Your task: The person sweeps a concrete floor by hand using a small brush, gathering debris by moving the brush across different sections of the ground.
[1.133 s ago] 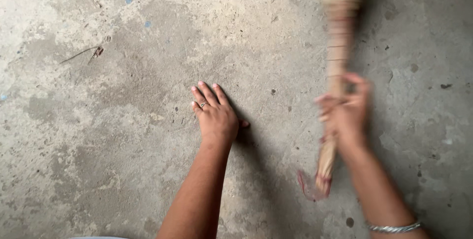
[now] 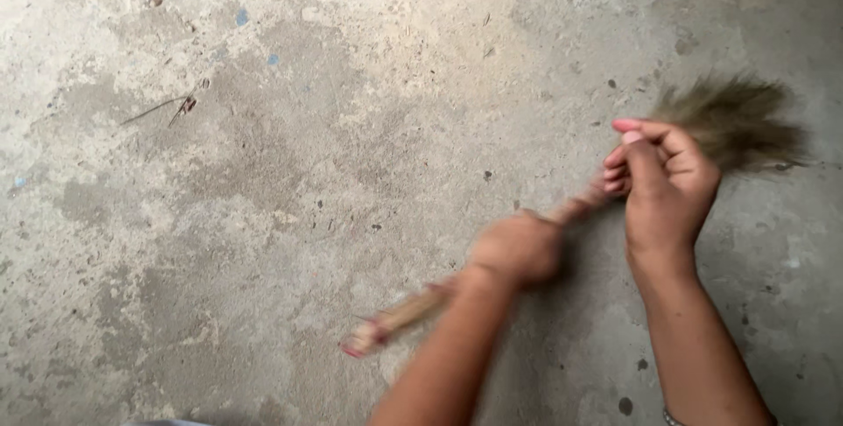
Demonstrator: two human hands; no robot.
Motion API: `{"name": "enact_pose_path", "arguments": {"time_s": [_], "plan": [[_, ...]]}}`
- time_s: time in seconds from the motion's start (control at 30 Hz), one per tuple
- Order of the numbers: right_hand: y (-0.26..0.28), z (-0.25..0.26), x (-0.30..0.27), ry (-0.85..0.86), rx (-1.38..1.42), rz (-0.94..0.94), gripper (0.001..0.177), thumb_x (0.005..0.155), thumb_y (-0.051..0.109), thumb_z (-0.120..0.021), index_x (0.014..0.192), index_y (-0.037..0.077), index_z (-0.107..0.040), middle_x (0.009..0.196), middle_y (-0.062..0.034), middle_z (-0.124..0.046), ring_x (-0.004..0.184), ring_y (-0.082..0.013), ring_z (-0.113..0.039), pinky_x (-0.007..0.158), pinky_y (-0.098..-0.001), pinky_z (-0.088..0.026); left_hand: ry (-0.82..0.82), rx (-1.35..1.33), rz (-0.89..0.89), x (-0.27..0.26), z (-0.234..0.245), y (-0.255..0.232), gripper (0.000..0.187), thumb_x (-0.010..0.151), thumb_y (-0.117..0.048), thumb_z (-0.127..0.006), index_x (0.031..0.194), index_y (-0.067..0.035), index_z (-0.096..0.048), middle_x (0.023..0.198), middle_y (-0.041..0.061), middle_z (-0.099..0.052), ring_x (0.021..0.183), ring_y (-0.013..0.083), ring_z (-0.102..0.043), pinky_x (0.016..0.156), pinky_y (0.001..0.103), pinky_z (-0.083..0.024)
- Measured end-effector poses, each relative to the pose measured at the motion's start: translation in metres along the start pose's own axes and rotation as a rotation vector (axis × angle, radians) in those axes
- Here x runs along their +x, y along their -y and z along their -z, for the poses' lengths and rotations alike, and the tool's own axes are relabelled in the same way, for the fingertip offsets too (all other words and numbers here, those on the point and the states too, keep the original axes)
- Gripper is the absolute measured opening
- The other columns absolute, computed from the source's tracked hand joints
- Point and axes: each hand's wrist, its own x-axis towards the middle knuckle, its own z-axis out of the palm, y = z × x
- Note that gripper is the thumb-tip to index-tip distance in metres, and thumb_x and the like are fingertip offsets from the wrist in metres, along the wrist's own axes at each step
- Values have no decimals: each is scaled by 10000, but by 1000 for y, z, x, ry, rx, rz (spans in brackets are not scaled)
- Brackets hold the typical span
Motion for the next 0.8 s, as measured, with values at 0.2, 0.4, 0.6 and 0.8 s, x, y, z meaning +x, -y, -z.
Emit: {"name": "enact_pose_path", "arguments": {"time_s": [0.2, 0.4, 0.6, 0.8], "plan": [[-10, 15, -14, -62, -183, -171, 147, 1036, 42, -586, 1109, -1, -706, 831, -37, -673, 705, -83, -618, 632, -241, -533, -347, -124, 623, -74, 73, 205, 491, 980, -252, -595, 1468, -235, -540, 1073, 244, -714, 996, 382, -700, 855, 483, -560], [-8, 16, -2, -50, -119, -193, 199, 1005, -13, -545, 1118, -3, -709, 837, -41, -670, 705, -88, -603, 637, -239, -513, -926, -885, 487, -64, 109, 209, 428, 1071, -383, -424, 1164, -36, -658, 757, 178, -582, 538, 268, -580, 497, 473, -544], [0, -12, -8, 91, -102, -59, 166, 1020, -3, -569, 1130, -29, -691, 861, -40, -674, 735, -78, -611, 662, -223, -521, -218, 138, -15, -14, 32, 49, 397, 1050, -238, -431, 1447, -230, -450, 1143, 256, -689, 911, 397, -725, 772, 496, -602], [-10, 2, -12, 83, -206, -134, 173, 1027, 10, -575, 1146, -18, -697, 857, -40, -678, 733, -78, -620, 654, -233, -528, -55, 200, 177, -30, 56, 129, 621, 1042, -242, -428, 1603, -131, -189, 1069, 226, -729, 886, 362, -753, 737, 489, -620]]}}
